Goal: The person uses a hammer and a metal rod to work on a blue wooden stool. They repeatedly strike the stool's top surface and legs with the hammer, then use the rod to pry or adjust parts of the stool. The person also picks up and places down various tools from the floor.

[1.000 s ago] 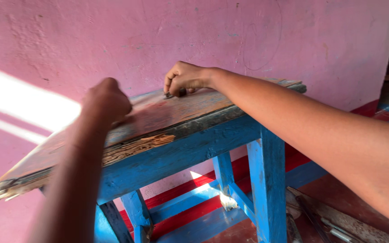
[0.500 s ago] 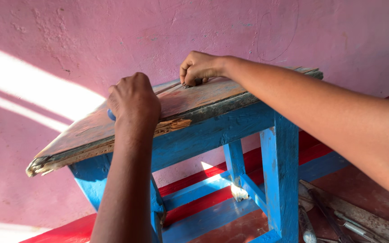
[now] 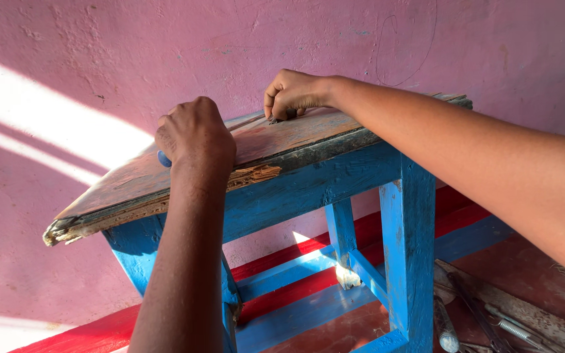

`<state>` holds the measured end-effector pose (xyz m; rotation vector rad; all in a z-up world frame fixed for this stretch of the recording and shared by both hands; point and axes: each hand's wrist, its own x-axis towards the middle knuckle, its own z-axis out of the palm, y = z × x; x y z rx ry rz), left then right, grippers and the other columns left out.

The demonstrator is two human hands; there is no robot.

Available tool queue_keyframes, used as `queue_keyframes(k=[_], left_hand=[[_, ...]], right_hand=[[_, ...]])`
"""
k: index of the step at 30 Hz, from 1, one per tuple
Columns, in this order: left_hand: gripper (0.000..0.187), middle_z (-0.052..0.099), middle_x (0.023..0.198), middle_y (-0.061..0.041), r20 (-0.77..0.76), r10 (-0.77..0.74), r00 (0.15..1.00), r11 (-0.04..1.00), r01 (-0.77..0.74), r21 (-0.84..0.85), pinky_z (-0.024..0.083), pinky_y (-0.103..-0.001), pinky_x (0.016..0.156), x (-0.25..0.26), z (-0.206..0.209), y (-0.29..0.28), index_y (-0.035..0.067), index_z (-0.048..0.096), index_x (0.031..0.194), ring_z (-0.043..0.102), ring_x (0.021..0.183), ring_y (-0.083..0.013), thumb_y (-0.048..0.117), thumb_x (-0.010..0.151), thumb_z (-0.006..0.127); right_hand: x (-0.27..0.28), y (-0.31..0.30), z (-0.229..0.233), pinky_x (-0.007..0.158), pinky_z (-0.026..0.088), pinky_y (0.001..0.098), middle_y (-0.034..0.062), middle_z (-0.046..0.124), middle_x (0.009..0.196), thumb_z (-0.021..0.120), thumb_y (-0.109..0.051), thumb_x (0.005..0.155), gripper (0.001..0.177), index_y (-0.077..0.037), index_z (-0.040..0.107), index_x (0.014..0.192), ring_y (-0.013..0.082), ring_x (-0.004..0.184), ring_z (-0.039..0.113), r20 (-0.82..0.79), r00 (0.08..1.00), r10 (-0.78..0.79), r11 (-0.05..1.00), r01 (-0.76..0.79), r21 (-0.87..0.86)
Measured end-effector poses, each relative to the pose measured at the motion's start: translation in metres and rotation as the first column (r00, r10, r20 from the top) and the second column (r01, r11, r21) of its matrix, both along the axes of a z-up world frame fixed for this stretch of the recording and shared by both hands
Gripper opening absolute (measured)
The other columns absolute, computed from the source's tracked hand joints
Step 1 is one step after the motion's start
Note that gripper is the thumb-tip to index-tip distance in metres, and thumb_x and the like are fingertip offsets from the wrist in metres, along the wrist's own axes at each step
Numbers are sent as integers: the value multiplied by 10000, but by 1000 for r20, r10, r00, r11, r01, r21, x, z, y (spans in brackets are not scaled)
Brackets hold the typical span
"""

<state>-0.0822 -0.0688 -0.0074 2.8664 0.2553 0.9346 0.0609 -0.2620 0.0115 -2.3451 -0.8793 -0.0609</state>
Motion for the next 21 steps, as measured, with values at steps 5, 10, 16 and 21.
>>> queue_keyframes(k=[5, 10, 16, 21], left_hand=[[193, 712, 1055, -194, 35, -1, 999, 999, -1, 37, 552, -487, 873, 5, -5, 0, 48, 759, 1062, 632, 1050, -326, 84, 872, 771], [362, 600, 997, -168, 191, 95, 977, 966, -137, 218, 486, -414, 801, 4, -5, -1, -45, 688, 1050, 496, 962, -262, 130, 764, 823], [432, 609, 918, -132, 229, 146, 962, 952, -200, 231, 474, -382, 793, -1, 4, -3, -21, 643, 998, 558, 888, -252, 143, 679, 884], [402, 653, 808, -95, 196, 83, 977, 961, -131, 245, 470, -385, 814, 3, 1, -2, 7, 626, 1018, 636, 813, -243, 110, 714, 868]], right_hand=[[2, 0, -2, 470, 391, 269, 31, 654, 666, 708, -19, 725, 172, -39, 761, 888, 85, 539, 528, 34, 999, 1, 1000, -1, 1], [-1, 0, -1, 488, 413, 271, 22, 670, 678, 714, -23, 731, 178, -36, 768, 900, 79, 552, 550, 55, 998, -6, 1000, 7, -18], [-7, -3, 0, 545, 450, 284, 37, 723, 788, 674, 30, 738, 297, -57, 795, 994, 98, 652, 605, 103, 994, 28, 999, -24, -35], [0, 1, -7, 845, 546, 367, 78, 792, 1097, 583, 70, 772, 441, -124, 787, 1111, 198, 1020, 728, 242, 969, -43, 976, 93, -199]])
